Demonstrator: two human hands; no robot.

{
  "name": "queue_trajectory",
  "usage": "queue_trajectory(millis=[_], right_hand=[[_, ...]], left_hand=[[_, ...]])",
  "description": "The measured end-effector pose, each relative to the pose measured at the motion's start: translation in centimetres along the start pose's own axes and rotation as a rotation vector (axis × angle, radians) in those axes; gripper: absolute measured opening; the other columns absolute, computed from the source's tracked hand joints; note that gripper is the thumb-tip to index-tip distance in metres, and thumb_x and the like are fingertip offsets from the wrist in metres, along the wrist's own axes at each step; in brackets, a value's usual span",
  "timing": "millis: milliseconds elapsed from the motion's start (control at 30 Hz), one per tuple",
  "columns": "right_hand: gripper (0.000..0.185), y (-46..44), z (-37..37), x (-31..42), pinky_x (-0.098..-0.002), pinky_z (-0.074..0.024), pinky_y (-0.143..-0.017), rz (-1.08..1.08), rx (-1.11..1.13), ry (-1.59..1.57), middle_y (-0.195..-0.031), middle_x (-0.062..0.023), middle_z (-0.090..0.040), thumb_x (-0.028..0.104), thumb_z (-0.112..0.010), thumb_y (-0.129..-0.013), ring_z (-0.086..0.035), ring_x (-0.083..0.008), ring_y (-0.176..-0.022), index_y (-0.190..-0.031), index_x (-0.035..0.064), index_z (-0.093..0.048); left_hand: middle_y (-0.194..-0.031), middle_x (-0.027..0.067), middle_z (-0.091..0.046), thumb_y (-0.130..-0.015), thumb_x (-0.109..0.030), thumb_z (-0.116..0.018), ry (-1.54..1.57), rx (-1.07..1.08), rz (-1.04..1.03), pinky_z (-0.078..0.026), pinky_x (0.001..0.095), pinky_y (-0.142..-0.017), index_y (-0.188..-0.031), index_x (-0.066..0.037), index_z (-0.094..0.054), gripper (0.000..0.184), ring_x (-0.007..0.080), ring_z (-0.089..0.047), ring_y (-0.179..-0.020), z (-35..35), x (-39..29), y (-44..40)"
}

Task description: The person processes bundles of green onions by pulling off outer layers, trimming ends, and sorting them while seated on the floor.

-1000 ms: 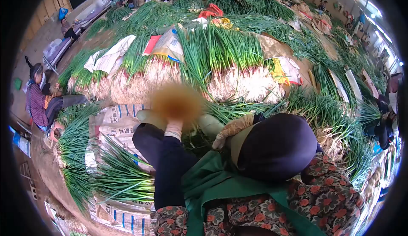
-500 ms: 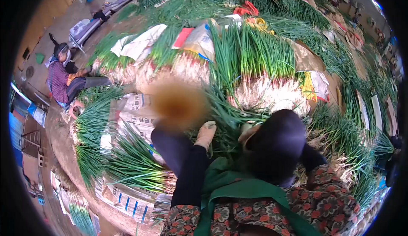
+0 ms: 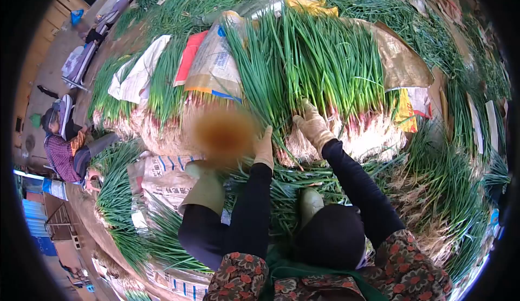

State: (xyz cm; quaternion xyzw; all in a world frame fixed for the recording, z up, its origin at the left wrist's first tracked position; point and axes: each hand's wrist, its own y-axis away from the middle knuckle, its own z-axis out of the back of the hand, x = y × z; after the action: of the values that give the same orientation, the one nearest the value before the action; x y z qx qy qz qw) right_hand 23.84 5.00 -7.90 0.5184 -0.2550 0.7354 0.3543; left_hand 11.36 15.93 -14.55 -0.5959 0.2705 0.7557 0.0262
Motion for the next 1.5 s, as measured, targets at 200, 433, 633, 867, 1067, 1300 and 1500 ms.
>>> queue_trajectory(millis=[200,433,633,867,1067,1300,1500], right_hand=[[0.081,-1.0,-2.2,-6.4,-0.0298,-0.0342,-0.101,-0.1,-0.071,-0.117,-0.136,-0.0206,-0.041,0.015,-0.063,-0.08,-0.044,-0.0268,-0.123,-0.144,0.0035,-0.015],[0.099,-5.1,-5.0,-10.2,-0.0324,-0.0526,-0.07,-0.454,0.031,-0.115,-0.099,-0.018,-0.062,0.033,-0.078,-0.071,-0.062,-0.0245,-0.084,-0.14,-0.0045,-0.019],[0.034,-6.0,0.6,-1.5,-0.0245,-0.0411,-0.041,-0.674,0.296,-0.613,-0.06,-0.0008,-0.055,0.022,-0.076,-0.074,-0.049,-0.0096,-0.048,-0.094,0.0022,-0.058],[0.034,-7.1,14.3,8.3,-0.0297,-0.0424,-0.085,-0.341,0.389,-0.493,-0.092,-0.0057,-0.064,0.029,-0.071,-0.077,-0.057,-0.0154,-0.086,-0.099,0.0053,-0.062],[0.072,-11.8,23.8,10.3,-0.0272,-0.0428,-0.092,-0.045,0.333,-0.109,-0.127,-0.0094,-0.05,0.016,-0.066,-0.082,-0.05,-0.0178,-0.11,-0.141,0.0078,-0.026],[0.079,-11.3,20.5,-3.4,-0.0424,-0.0299,-0.104,0.129,-0.035,0.856,-0.14,-0.0245,-0.029,0.036,-0.061,-0.082,-0.03,-0.0417,-0.128,-0.144,0.0129,-0.018],[0.086,-11.5,22.0,-2.0,-0.0382,-0.0211,-0.109,0.196,0.12,0.718,-0.143,-0.0246,-0.026,0.035,-0.069,-0.075,-0.023,-0.0364,-0.134,-0.142,0.0058,-0.024]], left_hand=[[-0.113,0.0246,-0.057,-0.07,-0.062,-0.065,-0.552,0.142,0.087,-0.04,0.0374,-0.093,-0.114,0.006,-0.054,0.082,0.0343,-0.053,-0.108,-0.3,-1.4,-2.3],[-0.096,0.0314,-0.06,-0.07,-0.067,-0.06,-0.752,0.203,0.015,-0.046,0.04,-0.083,-0.09,0.015,-0.059,0.084,0.0391,-0.059,-0.097,-3.7,-0.4,-5.9],[-0.093,0.0126,-0.066,-0.075,-0.053,-0.067,-0.281,0.477,-0.022,-0.046,0.0315,-0.081,-0.101,0.005,-0.063,0.063,0.0204,-0.061,-0.088,-1.4,-5.0,-2.8],[-0.115,0.0061,-0.058,-0.089,-0.041,-0.056,0.302,0.924,-0.035,-0.043,0.0271,-0.089,-0.121,-0.005,-0.054,0.048,0.0144,-0.054,-0.103,-8.3,-17.3,5.5],[-0.114,0.0143,-0.057,-0.08,-0.058,-0.059,0.36,0.756,0.171,-0.042,0.0348,-0.09,-0.119,-0.001,-0.05,0.07,0.0236,-0.054,-0.104,-20.2,-14.8,6.7],[-0.108,0.0173,-0.06,-0.091,-0.019,-0.053,0.78,0.694,-0.028,-0.052,0.025,-0.074,-0.122,0.002,-0.045,0.038,0.0164,-0.062,-0.086,-10.6,-7.2,5.2],[-0.081,0.0078,-0.061,-0.078,-0.011,-0.064,-0.15,0.042,-0.245,-0.05,0.0313,-0.056,-0.104,-0.003,-0.053,0.029,0.0174,-0.058,-0.061,-9.4,6.6,-1.5]])
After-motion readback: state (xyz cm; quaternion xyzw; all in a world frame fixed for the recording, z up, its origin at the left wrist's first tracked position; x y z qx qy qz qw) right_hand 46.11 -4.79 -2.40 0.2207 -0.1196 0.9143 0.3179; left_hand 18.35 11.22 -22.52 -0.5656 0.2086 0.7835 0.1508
